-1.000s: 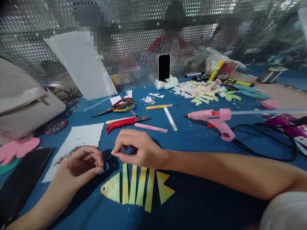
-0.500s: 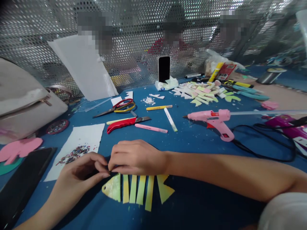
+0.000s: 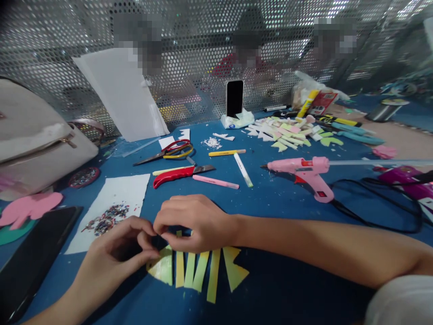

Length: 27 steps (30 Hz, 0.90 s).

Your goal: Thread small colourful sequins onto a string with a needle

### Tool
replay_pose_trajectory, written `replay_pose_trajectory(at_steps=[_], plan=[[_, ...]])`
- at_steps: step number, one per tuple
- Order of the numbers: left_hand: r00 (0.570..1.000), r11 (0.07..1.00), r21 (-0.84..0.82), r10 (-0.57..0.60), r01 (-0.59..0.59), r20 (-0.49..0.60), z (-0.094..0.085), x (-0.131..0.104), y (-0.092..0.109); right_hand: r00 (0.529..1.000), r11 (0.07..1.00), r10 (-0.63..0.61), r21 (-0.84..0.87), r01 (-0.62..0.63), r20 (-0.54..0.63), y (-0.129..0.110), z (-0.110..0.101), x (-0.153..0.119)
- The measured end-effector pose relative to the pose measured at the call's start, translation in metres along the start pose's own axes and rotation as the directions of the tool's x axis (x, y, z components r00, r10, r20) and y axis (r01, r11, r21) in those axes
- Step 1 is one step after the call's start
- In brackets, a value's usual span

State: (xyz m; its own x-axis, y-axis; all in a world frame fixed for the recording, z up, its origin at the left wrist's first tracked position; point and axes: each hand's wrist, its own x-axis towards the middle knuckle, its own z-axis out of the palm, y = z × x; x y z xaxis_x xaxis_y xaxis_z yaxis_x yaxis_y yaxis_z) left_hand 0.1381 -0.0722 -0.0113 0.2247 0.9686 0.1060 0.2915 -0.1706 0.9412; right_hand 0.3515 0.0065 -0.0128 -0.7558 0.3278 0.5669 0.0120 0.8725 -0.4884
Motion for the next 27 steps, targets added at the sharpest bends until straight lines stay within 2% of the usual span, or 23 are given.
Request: replay_pose_trajectory(at_steps=[4,10,18,22,27], plan=[[0.988,0.982,0.11,0.155,-0.156,0.019,-0.0005,-0.0053,0.0002,0.999,0.998,0.037,0.056,-0.037,0.007,0.0013,-0.0007,0.0002],[0.935,0.919,0.183,0.329,-0.349,0.133,-0.0009,-0.0043,0.0022,0.999,0.998,0.018,0.053,-0.02,0.03,0.0053,0.0025,-0.0027],[0.903,0.902,0.178,0.344,-0.394,0.26,-0.0018,-0.0054,-0.0044,0.997,0.991,0.045,0.121,-0.052,0.061,0.0072,0.0019,-0.0043],[0.908,0.898,0.193,0.351,-0.395,0.226,-0.0013,-0.0039,0.0006,0.996,0.988,0.018,0.151,-0.03,0.085,0.0055,-0.0004,-0.0023],[0.912,0.891,0.219,0.359,-0.398,0.197,-0.0023,-0.0015,0.0043,0.98,0.992,-0.096,0.096,0.08,0.174,0.0034,-0.0015,-0.0021]])
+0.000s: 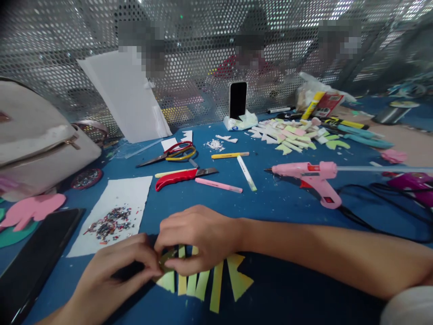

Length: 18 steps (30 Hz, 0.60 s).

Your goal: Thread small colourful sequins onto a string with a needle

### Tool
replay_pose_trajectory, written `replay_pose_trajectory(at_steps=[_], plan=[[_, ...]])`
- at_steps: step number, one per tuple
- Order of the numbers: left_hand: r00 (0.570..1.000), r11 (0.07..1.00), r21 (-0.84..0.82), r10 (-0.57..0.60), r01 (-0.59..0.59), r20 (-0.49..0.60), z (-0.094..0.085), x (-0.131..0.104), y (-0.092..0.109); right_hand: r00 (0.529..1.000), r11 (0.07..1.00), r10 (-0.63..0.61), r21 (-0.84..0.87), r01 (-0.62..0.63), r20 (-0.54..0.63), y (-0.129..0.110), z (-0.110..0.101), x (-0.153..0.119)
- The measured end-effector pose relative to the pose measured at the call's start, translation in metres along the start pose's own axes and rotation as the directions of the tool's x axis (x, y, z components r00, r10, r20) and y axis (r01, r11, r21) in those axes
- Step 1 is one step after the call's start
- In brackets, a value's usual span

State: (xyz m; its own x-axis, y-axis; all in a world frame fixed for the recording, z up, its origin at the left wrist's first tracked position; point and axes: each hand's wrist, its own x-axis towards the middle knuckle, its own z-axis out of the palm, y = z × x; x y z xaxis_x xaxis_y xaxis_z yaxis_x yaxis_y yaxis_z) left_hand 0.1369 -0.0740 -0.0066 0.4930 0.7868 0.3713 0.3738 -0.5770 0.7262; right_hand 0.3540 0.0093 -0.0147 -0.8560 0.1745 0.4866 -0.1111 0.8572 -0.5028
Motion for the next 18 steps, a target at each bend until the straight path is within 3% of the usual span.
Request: replay_pose_trajectory(at_steps=[6,13,18], plan=[[1.0,1.0,-0.013,0.008,-0.008,0.0,0.0034,-0.009,-0.0083,0.998,0.998,-0.03,-0.061,0.033,0.046,0.0009,-0.0016,-0.0026],[0.988,0.988,0.11,0.092,-0.106,0.126,-0.0002,-0.0088,-0.0028,0.975,0.948,0.18,0.287,-0.138,-0.128,0.0033,-0.0036,0.0007],[0.982,0.98,0.133,0.128,-0.146,0.137,-0.0029,-0.0091,-0.0049,0.957,0.919,0.249,0.347,-0.186,-0.149,0.003,-0.0036,0.0021]])
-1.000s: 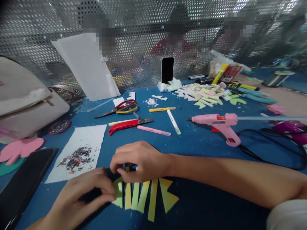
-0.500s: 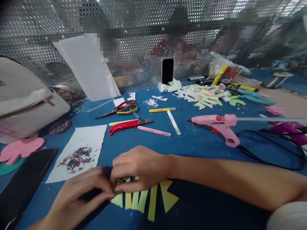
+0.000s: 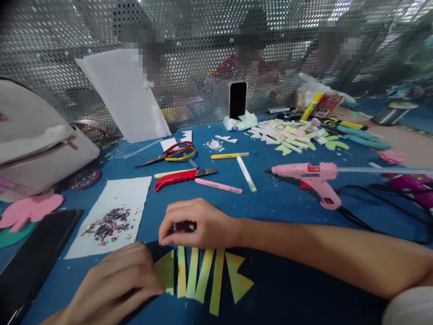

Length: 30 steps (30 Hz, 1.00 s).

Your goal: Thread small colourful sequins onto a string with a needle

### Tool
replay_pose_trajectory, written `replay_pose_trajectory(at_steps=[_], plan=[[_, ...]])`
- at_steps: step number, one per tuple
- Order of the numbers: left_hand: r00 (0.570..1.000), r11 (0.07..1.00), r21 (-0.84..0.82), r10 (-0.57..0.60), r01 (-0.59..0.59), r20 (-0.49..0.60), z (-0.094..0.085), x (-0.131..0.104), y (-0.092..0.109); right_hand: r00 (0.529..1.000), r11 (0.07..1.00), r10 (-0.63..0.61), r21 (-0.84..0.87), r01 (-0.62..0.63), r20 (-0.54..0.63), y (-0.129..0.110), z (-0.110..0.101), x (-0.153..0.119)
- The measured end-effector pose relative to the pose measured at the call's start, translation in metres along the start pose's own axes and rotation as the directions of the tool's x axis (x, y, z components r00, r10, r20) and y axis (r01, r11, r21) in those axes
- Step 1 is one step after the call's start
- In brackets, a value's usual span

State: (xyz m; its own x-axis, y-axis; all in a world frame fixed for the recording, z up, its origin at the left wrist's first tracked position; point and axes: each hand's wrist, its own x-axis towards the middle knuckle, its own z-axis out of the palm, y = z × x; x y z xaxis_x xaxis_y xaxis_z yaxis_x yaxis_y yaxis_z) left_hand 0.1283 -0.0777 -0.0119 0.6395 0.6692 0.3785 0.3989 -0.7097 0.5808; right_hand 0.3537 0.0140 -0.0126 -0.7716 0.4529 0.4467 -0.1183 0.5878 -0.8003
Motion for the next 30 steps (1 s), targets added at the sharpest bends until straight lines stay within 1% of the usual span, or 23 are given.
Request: replay_pose_trajectory(at_steps=[3,7,9,12,13,15,16,18,19,20,22,25,30], plan=[[1.0,1.0,-0.004,0.027,-0.027,-0.004,-0.005,0.0,-0.005,0.998,0.999,0.051,0.016,-0.051,-0.034,-0.001,-0.001,0.001],[0.998,0.998,0.002,-0.058,0.058,-0.022,-0.02,0.001,-0.006,0.987,0.988,0.148,0.05,-0.146,-0.059,-0.002,-0.002,0.002],[0.994,0.995,0.028,-0.095,0.097,-0.054,-0.033,0.004,-0.004,0.982,0.983,0.172,0.075,-0.166,-0.074,-0.001,-0.003,0.002],[0.991,0.992,0.103,-0.065,0.077,-0.12,-0.06,0.01,-0.007,0.964,0.962,0.246,0.146,-0.231,-0.097,0.0,-0.003,0.002],[0.992,0.988,0.14,-0.05,0.066,-0.114,-0.07,0.012,-0.01,0.955,0.949,0.28,0.176,-0.26,-0.099,0.001,-0.002,0.001],[0.983,0.972,0.195,-0.099,0.128,-0.156,-0.089,0.015,-0.022,0.938,0.926,0.334,0.222,-0.306,-0.098,0.002,-0.002,0.001],[0.984,0.968,0.206,-0.116,0.143,-0.138,-0.097,0.015,-0.03,0.932,0.919,0.348,0.231,-0.319,-0.096,0.002,-0.002,0.001],[0.983,0.963,0.199,-0.184,0.183,-0.014,-0.108,0.012,-0.048,0.93,0.919,0.353,0.225,-0.324,-0.1,0.002,-0.002,0.001],[0.966,0.951,0.212,-0.247,0.227,0.075,-0.112,0.01,-0.057,0.929,0.919,0.355,0.218,-0.328,-0.101,0.001,-0.003,0.001],[0.949,0.945,0.217,-0.279,0.245,0.144,-0.113,0.007,-0.066,0.928,0.919,0.359,0.212,-0.332,-0.102,0.001,-0.003,0.001],[0.93,0.943,0.224,-0.294,0.245,0.22,-0.114,0.001,-0.08,0.926,0.92,0.362,0.203,-0.336,-0.106,0.0,-0.003,0.001],[0.925,0.943,0.218,-0.301,0.252,0.231,-0.111,-0.006,-0.092,0.926,0.921,0.362,0.191,-0.339,-0.104,-0.001,-0.004,0.001],[0.928,0.936,0.225,-0.315,0.27,0.198,-0.107,-0.01,-0.095,0.931,0.927,0.349,0.181,-0.327,-0.105,0.0,-0.003,0.0]])
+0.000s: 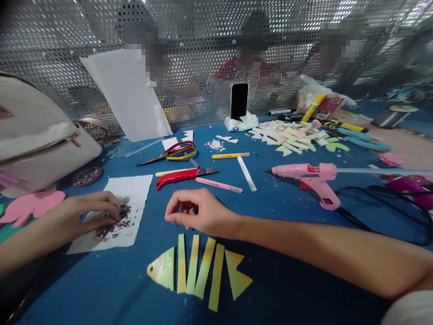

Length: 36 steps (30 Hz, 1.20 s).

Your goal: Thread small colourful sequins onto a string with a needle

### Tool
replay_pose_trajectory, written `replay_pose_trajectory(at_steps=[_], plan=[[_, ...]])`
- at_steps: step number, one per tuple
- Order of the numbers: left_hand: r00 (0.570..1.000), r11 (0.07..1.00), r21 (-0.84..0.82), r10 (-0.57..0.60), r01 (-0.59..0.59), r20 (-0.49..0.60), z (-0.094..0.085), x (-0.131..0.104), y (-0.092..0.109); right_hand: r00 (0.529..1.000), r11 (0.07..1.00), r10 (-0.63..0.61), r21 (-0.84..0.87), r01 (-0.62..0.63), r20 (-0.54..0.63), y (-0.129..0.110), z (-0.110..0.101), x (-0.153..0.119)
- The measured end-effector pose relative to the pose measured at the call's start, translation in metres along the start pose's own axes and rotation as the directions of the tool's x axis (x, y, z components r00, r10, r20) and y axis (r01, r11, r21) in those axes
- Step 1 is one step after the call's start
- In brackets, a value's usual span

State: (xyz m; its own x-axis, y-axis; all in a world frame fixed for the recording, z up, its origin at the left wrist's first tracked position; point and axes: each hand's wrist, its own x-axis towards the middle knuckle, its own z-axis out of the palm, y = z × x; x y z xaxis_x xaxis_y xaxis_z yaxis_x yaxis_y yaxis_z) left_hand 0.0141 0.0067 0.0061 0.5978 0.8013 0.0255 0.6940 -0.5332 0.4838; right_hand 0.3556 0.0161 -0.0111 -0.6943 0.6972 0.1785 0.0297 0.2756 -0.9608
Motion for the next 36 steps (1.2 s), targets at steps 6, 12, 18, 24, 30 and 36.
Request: replay_pose_trajectory(at_steps=[6,12,18,24,30,36], plan=[[1.0,1.0,0.012,0.01,-0.01,-0.02,0.004,0.0,0.001,1.0,1.0,-0.024,-0.016,0.024,-0.005,0.0,0.0,0.0],[0.999,0.999,0.033,-0.036,0.036,0.008,0.008,0.001,0.01,1.0,1.0,-0.023,-0.022,0.022,-0.016,-0.002,0.001,0.0],[0.997,0.998,0.015,-0.064,0.065,-0.045,0.0,0.003,0.017,1.0,1.0,0.006,-0.026,-0.007,-0.025,0.0,0.001,0.0],[0.949,0.917,-0.328,-0.285,0.227,-0.138,0.003,0.002,0.041,0.999,1.0,0.014,-0.02,-0.014,-0.038,-0.001,0.0,0.0],[0.848,0.708,-0.662,-0.488,0.246,-0.208,0.048,0.012,0.089,0.995,0.999,-0.041,-0.025,0.039,-0.092,-0.004,0.002,0.0],[0.816,0.653,-0.74,-0.511,0.164,-0.27,0.066,0.019,0.106,0.952,0.967,-0.246,-0.118,0.227,-0.183,-0.003,0.005,-0.004]])
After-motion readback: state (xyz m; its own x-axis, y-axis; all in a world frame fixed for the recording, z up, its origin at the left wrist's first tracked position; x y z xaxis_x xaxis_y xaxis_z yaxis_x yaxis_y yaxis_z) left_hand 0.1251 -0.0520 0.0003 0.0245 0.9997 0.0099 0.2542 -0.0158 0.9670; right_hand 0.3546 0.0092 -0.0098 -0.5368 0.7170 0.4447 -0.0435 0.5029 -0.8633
